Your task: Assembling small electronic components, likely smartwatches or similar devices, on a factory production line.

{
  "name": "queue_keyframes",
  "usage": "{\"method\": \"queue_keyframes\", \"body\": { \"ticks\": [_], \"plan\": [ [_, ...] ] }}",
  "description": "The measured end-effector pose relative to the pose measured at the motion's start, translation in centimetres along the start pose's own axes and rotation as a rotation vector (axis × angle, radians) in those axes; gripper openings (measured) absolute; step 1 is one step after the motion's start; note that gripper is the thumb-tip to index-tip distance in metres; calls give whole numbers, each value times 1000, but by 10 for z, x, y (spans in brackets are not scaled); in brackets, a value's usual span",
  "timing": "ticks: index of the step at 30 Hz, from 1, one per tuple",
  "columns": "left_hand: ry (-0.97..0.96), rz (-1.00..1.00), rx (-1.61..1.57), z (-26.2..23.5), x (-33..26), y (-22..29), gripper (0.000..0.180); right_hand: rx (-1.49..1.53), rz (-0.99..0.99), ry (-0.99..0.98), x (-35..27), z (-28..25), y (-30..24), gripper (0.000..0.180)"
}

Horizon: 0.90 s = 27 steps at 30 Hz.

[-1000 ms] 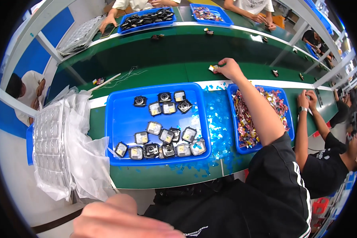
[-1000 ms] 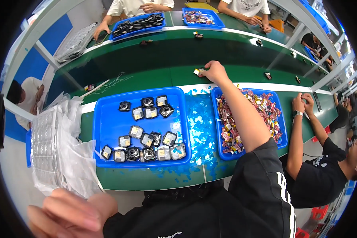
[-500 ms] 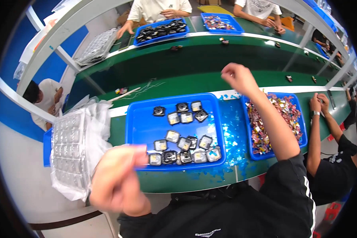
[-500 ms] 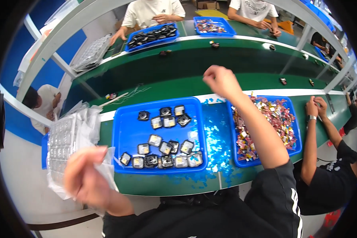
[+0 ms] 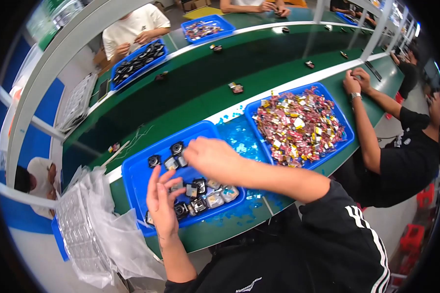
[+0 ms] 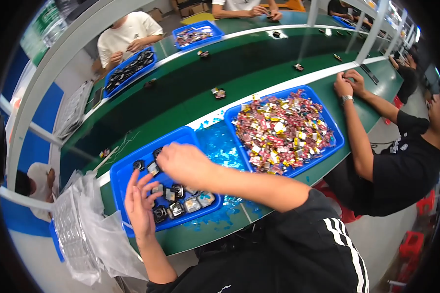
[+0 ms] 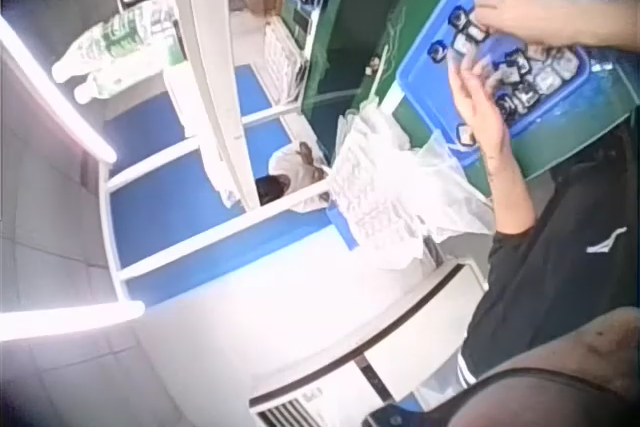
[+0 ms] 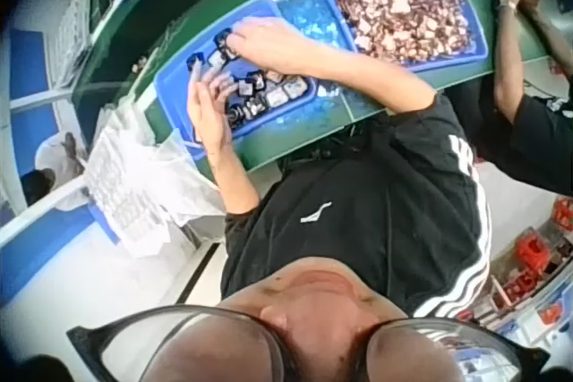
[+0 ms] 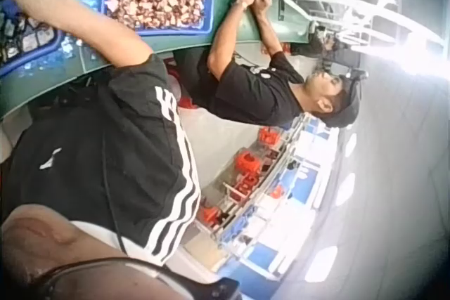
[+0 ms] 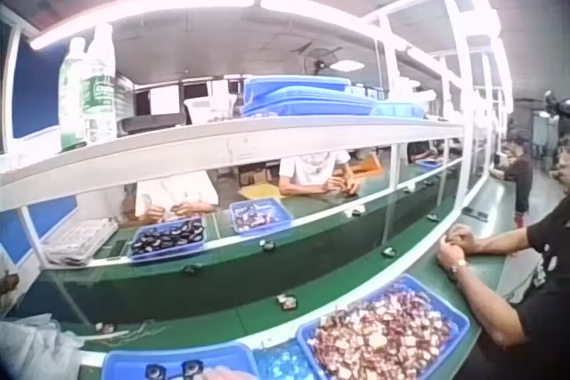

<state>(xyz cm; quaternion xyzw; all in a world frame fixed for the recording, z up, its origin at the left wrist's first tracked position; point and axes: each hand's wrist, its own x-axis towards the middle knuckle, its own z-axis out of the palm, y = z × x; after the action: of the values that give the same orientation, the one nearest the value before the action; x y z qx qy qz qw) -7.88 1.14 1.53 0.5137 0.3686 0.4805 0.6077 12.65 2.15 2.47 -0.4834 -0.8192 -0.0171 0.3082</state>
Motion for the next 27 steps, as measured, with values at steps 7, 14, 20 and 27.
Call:
{"method": "queue_keyframes", "body": {
  "ticks": [7, 14, 20, 27],
  "plan": [
    [-255, -269, -225, 40, -9, -24, 18, 157, -107, 108, -70, -53, -32, 13],
    [-147, -412, -430, 65, -7, -12, 18, -360, 887, 460, -170, -93, 33, 18],
    [-50, -414, -552, 80, -5, -10, 28, -397, 918, 426, -180, -90, 52, 14],
    [-159, -442, -346, 74, -4, -13, 15, -271, 803, 443, -172, -127, 45, 7]
  ]
}}
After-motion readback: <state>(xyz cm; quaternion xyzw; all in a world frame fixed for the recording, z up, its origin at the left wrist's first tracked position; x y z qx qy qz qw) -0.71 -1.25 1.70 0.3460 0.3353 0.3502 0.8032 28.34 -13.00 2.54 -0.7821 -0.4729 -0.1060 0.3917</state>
